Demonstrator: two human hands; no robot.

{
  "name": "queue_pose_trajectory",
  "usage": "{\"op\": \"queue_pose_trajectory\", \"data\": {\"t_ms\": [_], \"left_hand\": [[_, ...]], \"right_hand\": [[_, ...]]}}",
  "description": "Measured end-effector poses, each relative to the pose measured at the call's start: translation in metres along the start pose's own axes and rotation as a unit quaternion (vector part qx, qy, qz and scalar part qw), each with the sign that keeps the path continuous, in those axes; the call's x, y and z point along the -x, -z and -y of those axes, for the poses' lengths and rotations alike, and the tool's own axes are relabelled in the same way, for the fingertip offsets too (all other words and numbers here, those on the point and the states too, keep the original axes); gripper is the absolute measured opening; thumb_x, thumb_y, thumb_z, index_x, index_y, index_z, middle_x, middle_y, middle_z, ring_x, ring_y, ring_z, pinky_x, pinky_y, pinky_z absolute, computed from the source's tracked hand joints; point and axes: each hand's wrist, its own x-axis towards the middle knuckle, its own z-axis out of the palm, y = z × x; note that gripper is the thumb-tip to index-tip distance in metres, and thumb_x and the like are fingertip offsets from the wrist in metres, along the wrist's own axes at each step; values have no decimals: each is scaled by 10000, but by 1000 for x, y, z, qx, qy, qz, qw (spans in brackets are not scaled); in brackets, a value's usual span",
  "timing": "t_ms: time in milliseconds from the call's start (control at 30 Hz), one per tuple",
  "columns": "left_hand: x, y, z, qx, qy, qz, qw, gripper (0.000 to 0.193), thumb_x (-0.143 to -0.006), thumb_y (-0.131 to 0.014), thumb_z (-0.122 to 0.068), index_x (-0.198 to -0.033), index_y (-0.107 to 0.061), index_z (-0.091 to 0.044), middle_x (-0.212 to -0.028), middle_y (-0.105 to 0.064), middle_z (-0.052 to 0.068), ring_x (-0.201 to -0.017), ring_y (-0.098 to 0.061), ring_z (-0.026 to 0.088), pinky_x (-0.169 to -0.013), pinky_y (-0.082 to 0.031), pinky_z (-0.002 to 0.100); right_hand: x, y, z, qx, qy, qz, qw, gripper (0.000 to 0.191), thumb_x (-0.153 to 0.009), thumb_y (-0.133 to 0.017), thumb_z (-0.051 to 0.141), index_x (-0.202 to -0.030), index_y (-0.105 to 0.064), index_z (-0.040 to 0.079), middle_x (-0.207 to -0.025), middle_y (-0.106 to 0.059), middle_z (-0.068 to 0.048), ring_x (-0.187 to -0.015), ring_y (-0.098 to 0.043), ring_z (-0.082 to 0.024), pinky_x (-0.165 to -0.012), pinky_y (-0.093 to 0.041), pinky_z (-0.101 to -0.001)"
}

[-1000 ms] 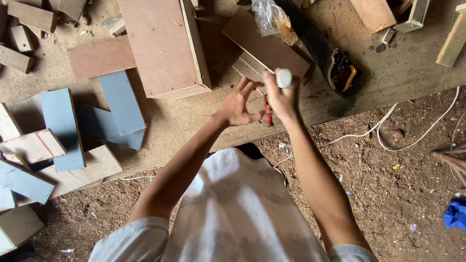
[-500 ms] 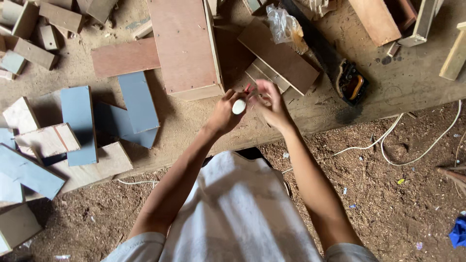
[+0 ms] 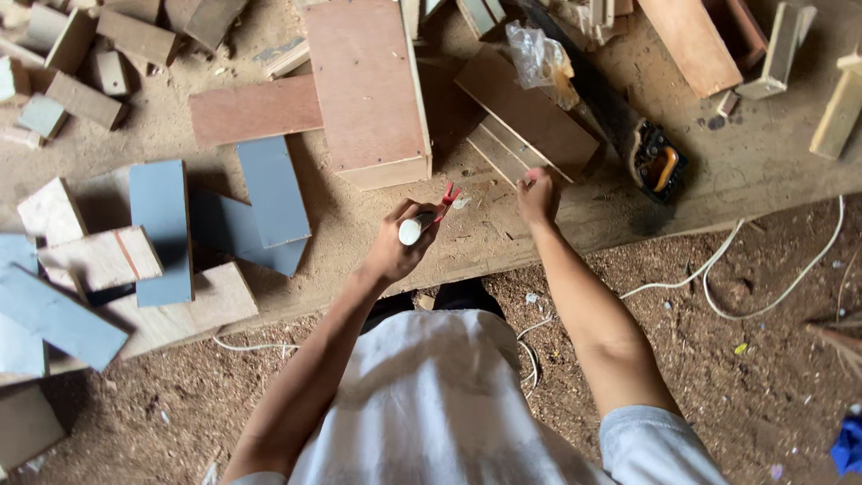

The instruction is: The person hammers nails into small wooden boxes on a cluttered workbench, positioning gray board pieces and wooden panels on the boxes and driving nails with a hammer. They reposition the boxes between nails and at one point use pliers to pull or adjust a nail before resuming hammering.

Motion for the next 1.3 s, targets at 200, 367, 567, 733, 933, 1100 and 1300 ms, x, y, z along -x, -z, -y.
{"op": "queue_pose_trajectory", "data": {"t_ms": [200, 367, 567, 733, 933, 1100, 1300], "left_hand": [[4, -16, -15, 8, 49, -81, 995, 262, -909, -695, -99, -1160, -644, -43, -1080, -675, 186, -909, -716, 365, -807, -604, 431], [-1, -62, -33, -11, 76, -154, 985, 247, -919, -714, -95, -1153, -655, -45, -1072, -683, 181, -899, -713, 359, -754, -595, 423], [3, -114, -50, 23, 110, -212, 971, 237, -937, -705, -104, -1165, -665, -57, -1051, -678, 152, -899, -750, 286, -748, -627, 364], [9, -136, -59, -31, 105, -252, 961, 245, -944, -721, -95, -1177, -672, -39, -1063, -664, 163, -918, -735, 299, -780, -616, 360], [18, -141, -62, 6, 147, -274, 951, 208, -945, -709, -94, -1148, -687, -52, -1043, -665, 148, -911, -751, 286, -779, -631, 346], [23, -138, -57, -38, 135, -295, 945, 224, -938, -726, -75, -1154, -686, -33, -1029, -664, 152, -892, -732, 291, -771, -604, 367], [16, -137, -51, 21, 124, -284, 951, 247, -957, -694, -85, -1191, -656, -18, -1109, -655, 150, -957, -741, 270, -856, -646, 365]], "right_hand": [[-1, 21, -55, 141, 161, 25, 977, 123, -915, -611, -10, -991, -703, 17, -1051, -638, -132, -1001, -594, -261, -917, -478, -387], [-4, 48, -123, 79, 284, 26, 955, 176, -950, -601, 26, -1083, -715, 2, -1035, -639, -153, -981, -602, -312, -846, -479, -380], [-38, 60, -150, 109, 385, 34, 916, 95, -954, -597, 67, -878, -647, 36, -918, -615, -120, -884, -575, -291, -780, -472, -409], [-53, 66, -152, 61, 205, 205, 955, 209, -1091, -452, 94, -895, -514, 60, -888, -517, -123, -805, -490, -232, -712, -433, -370], [-57, 50, -150, 211, 438, 156, 860, 46, -950, -574, 19, -913, -551, 34, -933, -546, -116, -767, -527, -193, -603, -495, -314], [-36, 27, -133, 86, 448, 141, 878, 68, -990, -654, 22, -1044, -614, 10, -996, -596, -108, -768, -569, -192, -620, -525, -286], [1, -15, -78, 55, 524, 77, 847, 111, -934, -700, 78, -1038, -680, 45, -991, -611, -74, -874, -615, -224, -712, -554, -299]]}}
